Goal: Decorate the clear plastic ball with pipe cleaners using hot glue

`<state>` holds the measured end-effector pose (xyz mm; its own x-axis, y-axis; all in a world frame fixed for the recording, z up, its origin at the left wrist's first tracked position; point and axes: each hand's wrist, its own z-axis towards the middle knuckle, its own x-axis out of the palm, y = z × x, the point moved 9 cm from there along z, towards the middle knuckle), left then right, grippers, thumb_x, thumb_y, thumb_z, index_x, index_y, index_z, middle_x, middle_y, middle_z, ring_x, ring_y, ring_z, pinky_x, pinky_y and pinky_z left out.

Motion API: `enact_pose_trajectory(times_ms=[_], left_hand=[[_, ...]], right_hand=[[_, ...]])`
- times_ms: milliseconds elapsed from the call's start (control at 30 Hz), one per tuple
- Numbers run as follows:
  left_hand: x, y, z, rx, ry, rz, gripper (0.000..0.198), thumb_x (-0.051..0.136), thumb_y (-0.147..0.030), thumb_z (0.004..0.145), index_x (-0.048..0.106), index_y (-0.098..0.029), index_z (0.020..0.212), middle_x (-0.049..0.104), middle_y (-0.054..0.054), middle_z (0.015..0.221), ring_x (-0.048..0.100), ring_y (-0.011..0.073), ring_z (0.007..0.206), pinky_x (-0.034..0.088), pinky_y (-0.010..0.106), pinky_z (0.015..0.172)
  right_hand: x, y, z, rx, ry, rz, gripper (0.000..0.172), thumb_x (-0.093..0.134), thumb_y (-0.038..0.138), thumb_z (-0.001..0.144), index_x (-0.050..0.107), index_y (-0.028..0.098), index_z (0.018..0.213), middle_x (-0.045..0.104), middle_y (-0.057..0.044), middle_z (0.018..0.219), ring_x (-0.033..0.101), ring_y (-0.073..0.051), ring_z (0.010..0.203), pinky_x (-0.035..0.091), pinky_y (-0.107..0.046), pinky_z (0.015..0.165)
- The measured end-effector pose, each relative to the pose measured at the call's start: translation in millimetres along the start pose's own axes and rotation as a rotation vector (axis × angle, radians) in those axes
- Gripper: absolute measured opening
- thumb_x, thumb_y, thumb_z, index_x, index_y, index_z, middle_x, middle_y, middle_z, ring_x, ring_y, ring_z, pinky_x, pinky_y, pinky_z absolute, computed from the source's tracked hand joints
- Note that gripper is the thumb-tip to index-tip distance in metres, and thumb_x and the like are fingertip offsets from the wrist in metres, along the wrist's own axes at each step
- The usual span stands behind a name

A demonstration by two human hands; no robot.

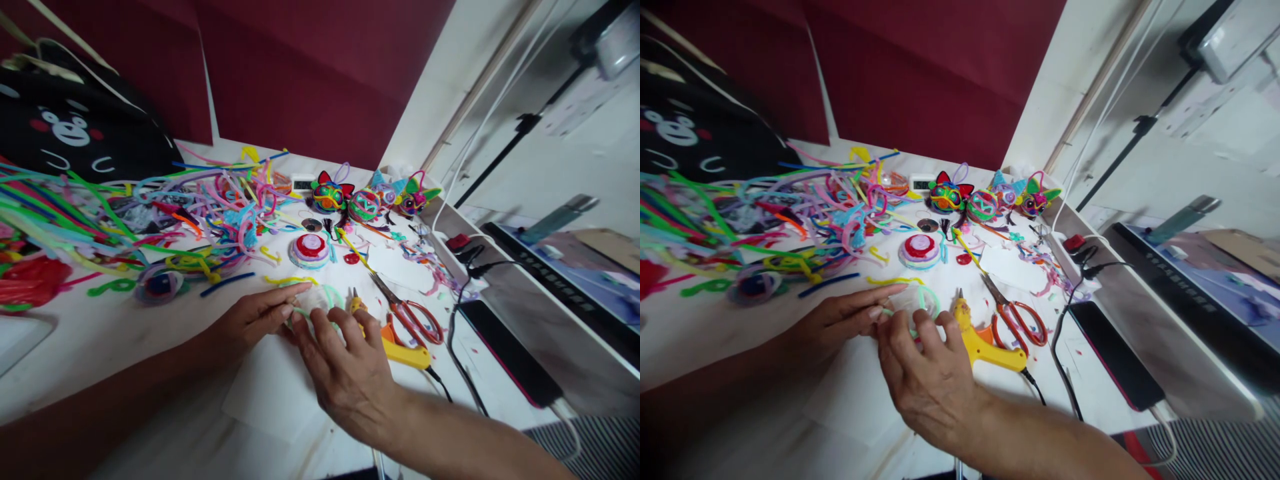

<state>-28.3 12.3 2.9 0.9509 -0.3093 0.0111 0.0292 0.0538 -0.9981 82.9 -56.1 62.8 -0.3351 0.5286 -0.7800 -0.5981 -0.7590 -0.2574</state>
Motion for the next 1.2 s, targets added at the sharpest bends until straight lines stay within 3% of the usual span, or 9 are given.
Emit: enact_pose_trajectory(times_ms=[167,267,433,600,767,933,1033,1200], left_hand=[[-1.1,-2,0,-0.015,-0.033,0.082,0.041,0.059,-0.036,0.089,0.063,-0.024,0.128,0.072,0.003,0.099,0.065,0.0197,0.089,0.054,0.027,0.077],[-0.2,1,0,-0.048,-0.035,0.006,0.041,0.06,-0.036,0.089,0.063,-0.023,0.128,0.073,0.003,0.095,0.067,0.0194,0.085,0.056,0.03,0.077],[-2.2,11,3,-0.118,-0.065,-0.296,0.042,0.068,-0.032,0.084,0.065,-0.022,0.124,0.073,0.009,0.106,0.069,0.0209,0.084,0.059,0.033,0.072],[-15.5,8,7,-0.124,-0.158,-0.427,0.034,0.074,-0.026,0.079,0.072,-0.024,0.113,0.075,0.006,0.096,0.067,0.0164,0.076,0.058,0.026,0.063],[-24.2,3,8,-0.14,-0.205,-0.427,0.035,0.082,-0.028,0.07,0.076,-0.025,0.105,0.075,0.004,0.087,0.065,0.013,0.065,0.056,0.021,0.055],[-28.8,-4,8,-0.136,-0.218,-0.36,0.039,0.084,-0.032,0.067,0.077,-0.024,0.104,0.073,0.004,0.084,0.064,0.0132,0.064,0.055,0.019,0.05],[-31.0,-8,10,-0.127,-0.199,-0.344,0.039,0.085,-0.033,0.065,0.077,-0.025,0.103,0.073,0.004,0.081,0.064,0.0139,0.064,0.054,0.019,0.048],[-36.7,-9,11,-0.127,-0.16,-0.308,0.038,0.085,-0.035,0.066,0.077,-0.028,0.103,0.073,0.004,0.084,0.065,0.0148,0.065,0.055,0.02,0.05]], right_hand=[[-3,-1,1,-0.003,-0.006,0.031,0.039,0.044,0.01,0.092,0.056,0.007,0.129,0.057,-0.013,0.12,0.047,-0.029,0.105,0.034,-0.048,0.088],[-11,-8,3,0.003,-0.018,0.175,0.042,0.049,0.015,0.09,0.054,0.006,0.131,0.057,-0.015,0.118,0.049,-0.03,0.104,0.036,-0.048,0.085],[-20,-48,6,0.228,-0.12,0.401,0.038,0.05,0.018,0.091,0.054,0.007,0.127,0.058,-0.015,0.109,0.052,-0.026,0.098,0.039,-0.043,0.08],[-2,-83,0,0.461,-0.103,0.571,0.035,0.048,0.021,0.094,0.055,0.014,0.127,0.058,-0.011,0.109,0.053,-0.024,0.102,0.044,-0.042,0.085],[12,-99,-4,0.617,-0.084,0.783,0.033,0.048,0.027,0.094,0.058,0.018,0.123,0.058,-0.008,0.105,0.057,-0.021,0.1,0.047,-0.038,0.087],[38,-104,-12,0.785,0.055,1.02,0.036,0.05,0.035,0.093,0.059,0.018,0.124,0.064,-0.007,0.104,0.06,-0.018,0.091,0.049,-0.033,0.08],[56,-97,-17,0.882,0.175,1.253,0.041,0.051,0.039,0.092,0.058,0.017,0.126,0.066,-0.005,0.092,0.061,-0.015,0.076,0.049,-0.029,0.067],[69,-81,-16,0.899,0.3,1.493,0.045,0.054,0.038,0.088,0.058,0.011,0.124,0.063,-0.002,0.072,0.056,-0.012,0.059,0.038,-0.023,0.051]])
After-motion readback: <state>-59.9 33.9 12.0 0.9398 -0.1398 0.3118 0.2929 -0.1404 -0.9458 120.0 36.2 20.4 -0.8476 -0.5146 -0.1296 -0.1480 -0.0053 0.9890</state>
